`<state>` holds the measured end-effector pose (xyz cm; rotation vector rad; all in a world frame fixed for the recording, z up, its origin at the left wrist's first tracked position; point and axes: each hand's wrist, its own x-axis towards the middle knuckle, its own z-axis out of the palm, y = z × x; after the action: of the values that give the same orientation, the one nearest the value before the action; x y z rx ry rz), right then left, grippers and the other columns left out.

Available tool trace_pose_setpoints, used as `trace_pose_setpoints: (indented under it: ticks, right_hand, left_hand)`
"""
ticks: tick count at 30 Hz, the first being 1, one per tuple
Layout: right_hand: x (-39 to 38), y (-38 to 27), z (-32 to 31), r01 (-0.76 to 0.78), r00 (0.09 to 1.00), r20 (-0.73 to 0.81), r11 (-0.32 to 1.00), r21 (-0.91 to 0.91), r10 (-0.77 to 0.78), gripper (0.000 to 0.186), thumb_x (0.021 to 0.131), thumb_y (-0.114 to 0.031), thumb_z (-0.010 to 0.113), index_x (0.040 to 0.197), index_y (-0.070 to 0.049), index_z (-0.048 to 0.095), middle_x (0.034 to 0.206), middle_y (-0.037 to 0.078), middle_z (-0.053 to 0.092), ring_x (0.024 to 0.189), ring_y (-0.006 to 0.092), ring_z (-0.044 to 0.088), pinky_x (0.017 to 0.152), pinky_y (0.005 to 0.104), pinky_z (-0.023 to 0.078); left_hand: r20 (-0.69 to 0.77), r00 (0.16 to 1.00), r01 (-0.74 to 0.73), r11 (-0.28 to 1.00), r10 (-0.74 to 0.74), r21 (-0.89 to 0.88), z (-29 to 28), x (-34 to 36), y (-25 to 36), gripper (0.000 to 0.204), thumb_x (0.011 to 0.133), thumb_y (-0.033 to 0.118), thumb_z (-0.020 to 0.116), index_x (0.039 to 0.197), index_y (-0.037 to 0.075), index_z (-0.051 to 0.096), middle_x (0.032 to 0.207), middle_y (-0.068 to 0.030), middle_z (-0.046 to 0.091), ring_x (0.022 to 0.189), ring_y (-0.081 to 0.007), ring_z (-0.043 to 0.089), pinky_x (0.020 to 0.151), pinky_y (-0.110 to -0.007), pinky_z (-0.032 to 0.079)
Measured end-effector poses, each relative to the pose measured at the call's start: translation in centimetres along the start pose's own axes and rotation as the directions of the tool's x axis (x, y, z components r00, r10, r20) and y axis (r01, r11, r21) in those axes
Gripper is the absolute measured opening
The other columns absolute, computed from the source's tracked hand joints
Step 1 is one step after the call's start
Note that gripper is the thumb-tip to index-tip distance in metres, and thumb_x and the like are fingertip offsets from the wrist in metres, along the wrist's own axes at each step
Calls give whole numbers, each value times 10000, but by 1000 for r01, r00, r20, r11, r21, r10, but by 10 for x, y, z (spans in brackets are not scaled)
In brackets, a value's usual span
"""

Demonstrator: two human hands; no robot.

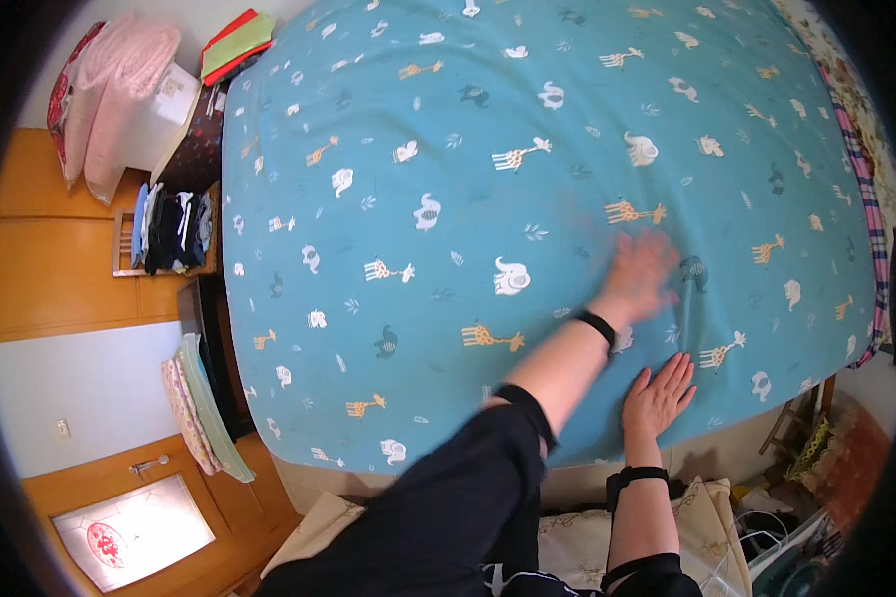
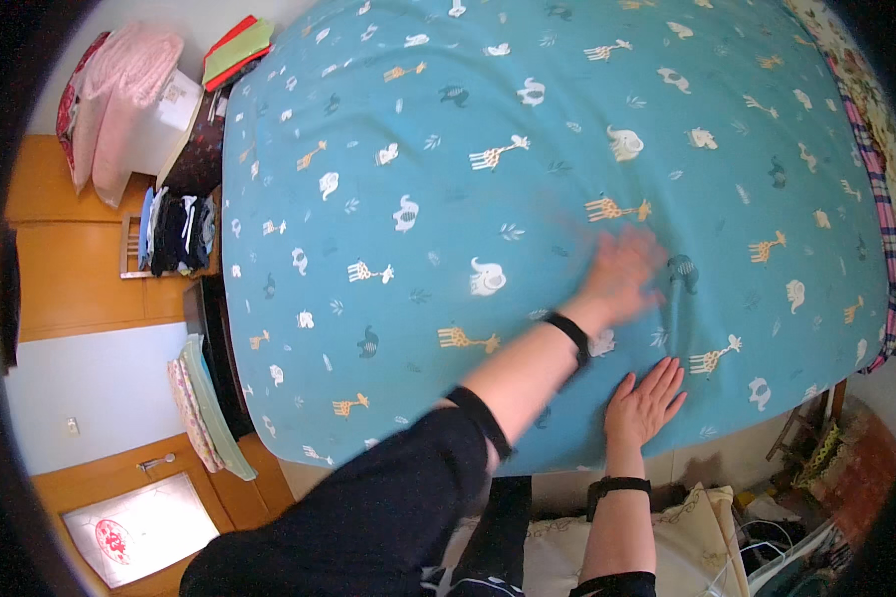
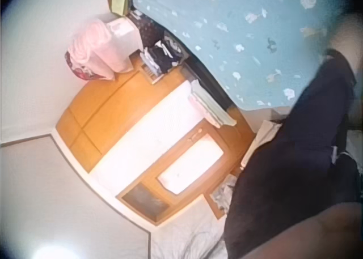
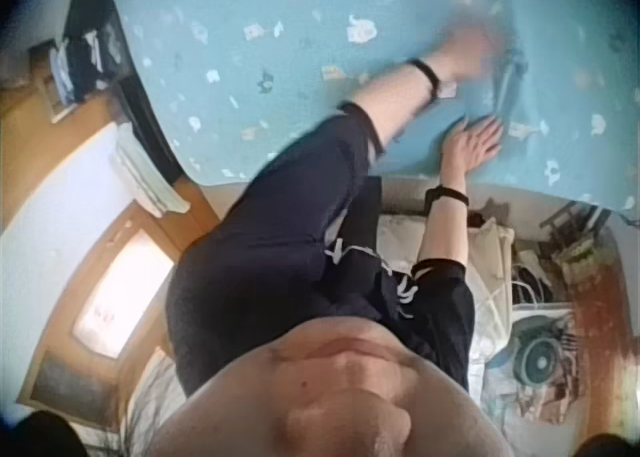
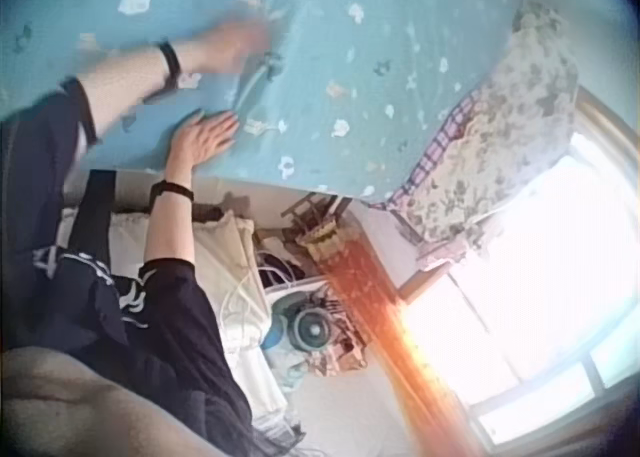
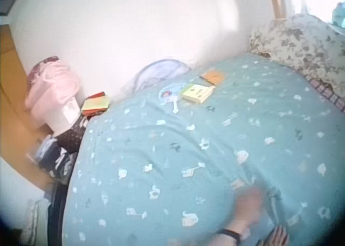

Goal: The person tidies a bedroom by moving a fan, organizing pillows, smoothing out the bedsheets, and placing books on the bed.

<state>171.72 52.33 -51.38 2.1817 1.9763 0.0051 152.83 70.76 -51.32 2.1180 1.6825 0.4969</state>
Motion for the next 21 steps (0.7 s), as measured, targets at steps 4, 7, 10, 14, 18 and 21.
trace_pose_setpoints:
  ticks: [4, 7, 10, 14, 18, 21]
  right_hand:
    - [9, -15, -6, 66, 995, 74, 997, 37, -69, 770, 1173, -459, 465, 1800, -44, 301, 1894, 111, 278, 1771, 291, 175, 1428, 561, 94]
    - [20, 15, -7, -29, 991, 131, 999, 13, 27, 797, 1162, -467, 484, 1806, -40, 288, 1903, 107, 258, 1776, 280, 157, 1431, 563, 74]
    - [25, 8, -22, -20, 995, 96, 997, 76, 13, 788, 1151, -448, 514, 1793, -33, 324, 1891, 111, 292, 1767, 283, 194, 1427, 576, 88]
    - [34, -25, -49, 108, 992, 39, 954, 281, -123, 747, 1115, -399, 581, 1744, -33, 415, 1838, 134, 384, 1725, 312, 291, 1416, 578, 151]
    - [12, -128, -62, 618, 711, -151, 506, 602, -687, 725, 1079, -371, 630, 1709, -48, 473, 1793, 144, 452, 1683, 323, 371, 1405, 570, 218]
    - [38, -160, -26, 763, 481, -351, 186, 620, -804, 709, 1053, -350, 667, 1682, -60, 516, 1759, 152, 503, 1651, 330, 431, 1396, 564, 268]
  left_hand:
    - [-75, 994, -98, 930, 76, -354, 29, -19, 71, 804, 972, 447, 818, 1680, 167, 557, 1775, -167, 474, 1667, -446, 387, 1357, -634, 292]
    - [-338, 933, -31, 912, -120, -408, -10, -63, 36, 698, 1000, 276, 831, 1638, 131, 589, 1724, -186, 529, 1656, -434, 408, 1351, -602, 322]
    - [-406, 780, 519, 855, -477, -8, -59, -192, -93, 719, 1086, 343, 674, 1717, 87, 446, 1786, -218, 420, 1688, -443, 332, 1360, -633, 259]
    - [-248, 595, 796, 518, -765, 313, -66, -345, -158, 751, 1180, 415, 495, 1807, 55, 288, 1865, -240, 282, 1730, -448, 236, 1375, -665, 181]
    - [-251, 599, 795, 527, -761, 300, -17, -349, -148, 722, 1216, 412, 436, 1838, 107, 232, 1914, -192, 182, 1759, -422, 178, 1382, -672, 144]
    - [-272, 539, 816, 414, -797, 404, 1, -313, -166, 717, 1229, 429, 405, 1848, 125, 207, 1918, -184, 179, 1764, -404, 170, 1376, -679, 153]
